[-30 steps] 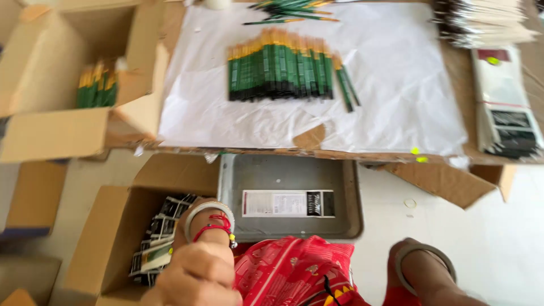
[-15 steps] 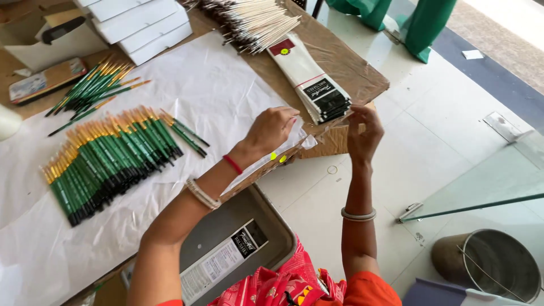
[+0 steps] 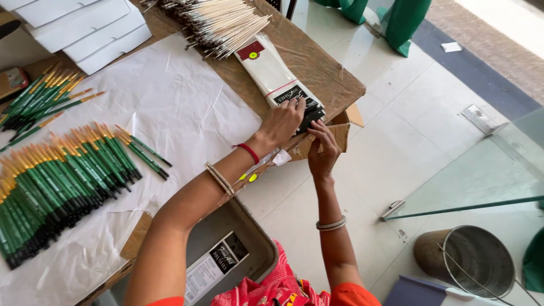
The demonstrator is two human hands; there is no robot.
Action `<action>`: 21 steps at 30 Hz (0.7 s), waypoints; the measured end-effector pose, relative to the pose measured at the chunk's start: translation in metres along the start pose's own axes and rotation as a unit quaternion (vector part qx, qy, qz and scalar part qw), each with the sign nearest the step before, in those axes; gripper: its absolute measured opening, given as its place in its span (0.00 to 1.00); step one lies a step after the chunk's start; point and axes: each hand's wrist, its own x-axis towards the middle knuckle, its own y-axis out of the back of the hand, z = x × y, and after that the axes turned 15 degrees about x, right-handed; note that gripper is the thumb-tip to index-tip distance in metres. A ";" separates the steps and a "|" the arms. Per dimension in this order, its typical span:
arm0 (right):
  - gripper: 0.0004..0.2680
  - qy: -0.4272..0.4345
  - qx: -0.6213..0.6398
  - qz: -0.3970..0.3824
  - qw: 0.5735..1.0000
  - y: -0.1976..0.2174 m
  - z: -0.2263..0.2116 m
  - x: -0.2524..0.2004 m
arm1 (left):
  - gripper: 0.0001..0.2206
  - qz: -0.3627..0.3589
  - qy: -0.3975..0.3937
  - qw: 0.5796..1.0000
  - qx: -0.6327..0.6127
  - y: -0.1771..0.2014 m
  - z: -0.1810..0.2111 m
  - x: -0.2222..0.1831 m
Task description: The person sorts paintbrushes on a table by hand, then places groups of them into plastic sleeves and puts the finished packages into a cardboard box.
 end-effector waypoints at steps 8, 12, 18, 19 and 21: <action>0.12 0.021 -0.022 0.047 0.998 0.004 -0.006 0.003 | 0.23 0.063 -0.107 0.991 0.044 -0.002 -0.020 -0.013; 0.13 0.006 -0.032 0.035 0.999 0.008 -0.011 0.009 | 0.25 0.025 -0.079 0.995 -0.047 0.054 -0.040 -0.041; 0.11 -0.006 -0.060 -0.020 0.998 0.025 -0.044 0.025 | 0.20 -0.087 0.103 0.990 -0.039 0.154 -0.137 -0.151; 0.09 -0.006 -0.084 -0.027 0.996 0.018 -0.057 0.029 | 0.19 -0.119 0.190 0.974 -0.022 0.169 -0.162 -0.189; 0.08 0.004 -0.053 -0.052 0.997 0.002 -0.120 0.042 | 0.18 -0.085 0.275 0.957 -0.028 0.160 -0.230 -0.259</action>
